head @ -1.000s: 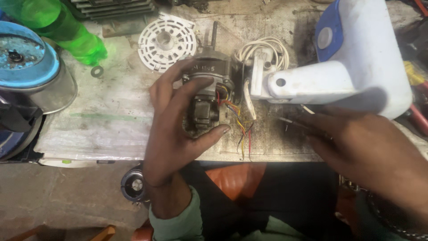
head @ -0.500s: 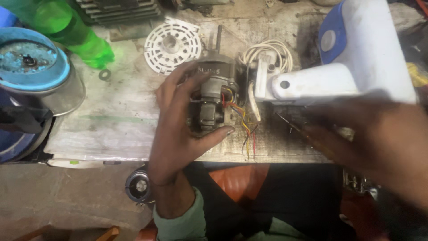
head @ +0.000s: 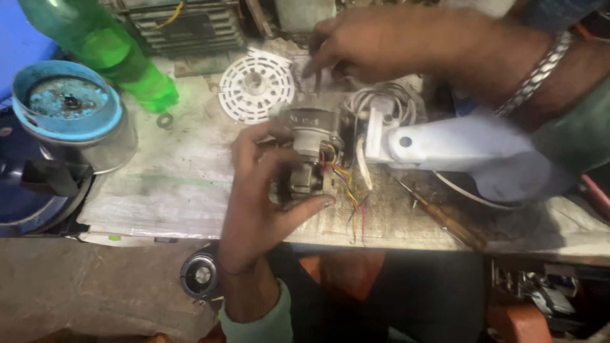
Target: The person uses a screwdriver to adjust internal components of a small electric motor, then rotates the motor shaft by hand to test movement. They continue to manipulate wires and internal parts, and finally attach a white plastic fan housing to the motor shaft.
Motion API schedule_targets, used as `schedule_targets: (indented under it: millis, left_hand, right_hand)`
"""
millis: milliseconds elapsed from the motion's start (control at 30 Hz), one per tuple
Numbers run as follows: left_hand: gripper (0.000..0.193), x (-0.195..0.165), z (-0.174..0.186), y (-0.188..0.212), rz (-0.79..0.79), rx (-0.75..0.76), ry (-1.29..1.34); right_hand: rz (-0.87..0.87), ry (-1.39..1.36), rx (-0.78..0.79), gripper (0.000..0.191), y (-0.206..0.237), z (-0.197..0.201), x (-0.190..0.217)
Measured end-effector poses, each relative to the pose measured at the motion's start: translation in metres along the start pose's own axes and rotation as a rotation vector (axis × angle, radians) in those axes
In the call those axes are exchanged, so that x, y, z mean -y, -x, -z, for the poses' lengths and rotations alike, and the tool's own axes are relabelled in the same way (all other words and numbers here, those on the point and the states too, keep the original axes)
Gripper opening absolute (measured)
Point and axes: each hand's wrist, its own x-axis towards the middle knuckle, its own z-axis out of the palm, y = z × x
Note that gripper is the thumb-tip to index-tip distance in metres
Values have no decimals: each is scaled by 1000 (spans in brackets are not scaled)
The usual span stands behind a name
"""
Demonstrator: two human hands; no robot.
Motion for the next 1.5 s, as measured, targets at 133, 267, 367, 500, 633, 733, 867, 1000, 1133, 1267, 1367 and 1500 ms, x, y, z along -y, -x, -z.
schedule_targets:
  millis: [133,267,367,500,633,733,867,1000,1133,1267,1367,1500]
  left_hand:
    - [46,0,-1,-3,-161,81,-104]
    - [43,-12,-7,-5,-206,79,-248]
    - [34,-26,-23,-2,-169,49,-394]
    - [13,-33,-45,-1,-83,-31,-635]
    - [7,-36,-54,-2,-51,-104,-689]
    - [14,-36,-52,-6,-45,-93,-667]
    - [13,-27,-33,-3,-143,-22,-448]
    - [53,-15,-18,-1,-107,65,-270]
    - [104,-6,-15,-6,-86,107,-219]
    - [122,0,-11,-7,-137,77,-176]
    - [123,2,-11,-8,-135,65,-218]
    - [117,1,-4,-7,-127,89,-158]
  right_hand:
    - [77,210,60,37,-8,-5,5]
    - [146,363,-71,32,-7,-16,7]
    - [85,305,-54,25,-6,-23,4]
    - [106,265,-117,26,-4,-17,10]
    - [-52,91,-35,24,-1,17,37]
    - [-323,92,303,22,8,42,59]
    - [-428,18,531,22,30,34,83]
    - [-187,94,316,28,50,14,85]
    - [-117,316,338,42,57,9,89]
    - [-196,443,541,42,53,7,96]
    - [-160,432,468,47,48,5,89]
    - [-435,73,567,34,52,4,65]
